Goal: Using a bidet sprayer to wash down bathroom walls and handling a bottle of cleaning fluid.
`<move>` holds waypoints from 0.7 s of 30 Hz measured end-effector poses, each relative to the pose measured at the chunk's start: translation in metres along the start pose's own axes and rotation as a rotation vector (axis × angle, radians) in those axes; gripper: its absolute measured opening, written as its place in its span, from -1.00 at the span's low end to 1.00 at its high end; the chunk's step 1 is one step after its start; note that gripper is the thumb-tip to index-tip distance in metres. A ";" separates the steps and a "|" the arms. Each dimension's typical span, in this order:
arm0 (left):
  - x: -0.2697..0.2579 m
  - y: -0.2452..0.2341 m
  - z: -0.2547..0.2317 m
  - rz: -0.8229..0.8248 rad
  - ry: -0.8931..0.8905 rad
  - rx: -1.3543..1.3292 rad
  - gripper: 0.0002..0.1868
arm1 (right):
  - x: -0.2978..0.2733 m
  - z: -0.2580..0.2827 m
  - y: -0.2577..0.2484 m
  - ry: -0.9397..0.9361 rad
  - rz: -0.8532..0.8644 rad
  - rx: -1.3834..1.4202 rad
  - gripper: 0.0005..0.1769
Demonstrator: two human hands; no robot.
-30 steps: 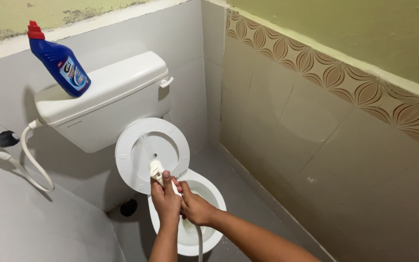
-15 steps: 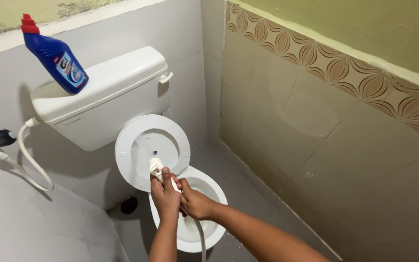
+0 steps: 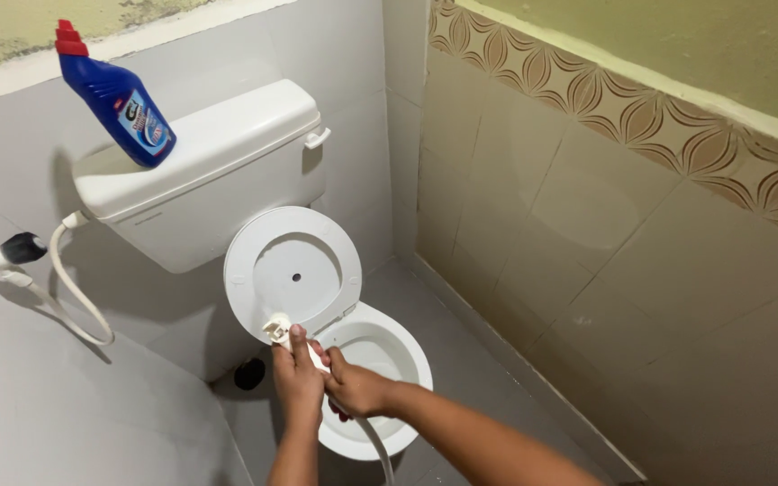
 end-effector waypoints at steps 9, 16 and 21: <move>-0.001 0.004 0.035 0.046 -0.403 0.072 -0.48 | -0.007 -0.043 0.033 0.316 -0.090 0.132 -0.48; -0.013 0.033 0.073 0.186 -0.438 -0.123 -0.56 | -0.006 -0.139 0.060 -0.067 -0.663 -0.229 -0.62; -0.040 0.070 0.116 0.267 -0.589 0.061 -0.51 | -0.073 -0.121 0.026 0.309 -0.501 0.121 -0.53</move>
Point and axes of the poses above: each hand's wrist, its own x-axis towards the middle knuckle, its own y-axis out of the palm, z = x × y, the point moved 2 cm from there along x, towards the middle knuckle, and after that the axes turned 15 degrees about -x, right-handed, at the moved point
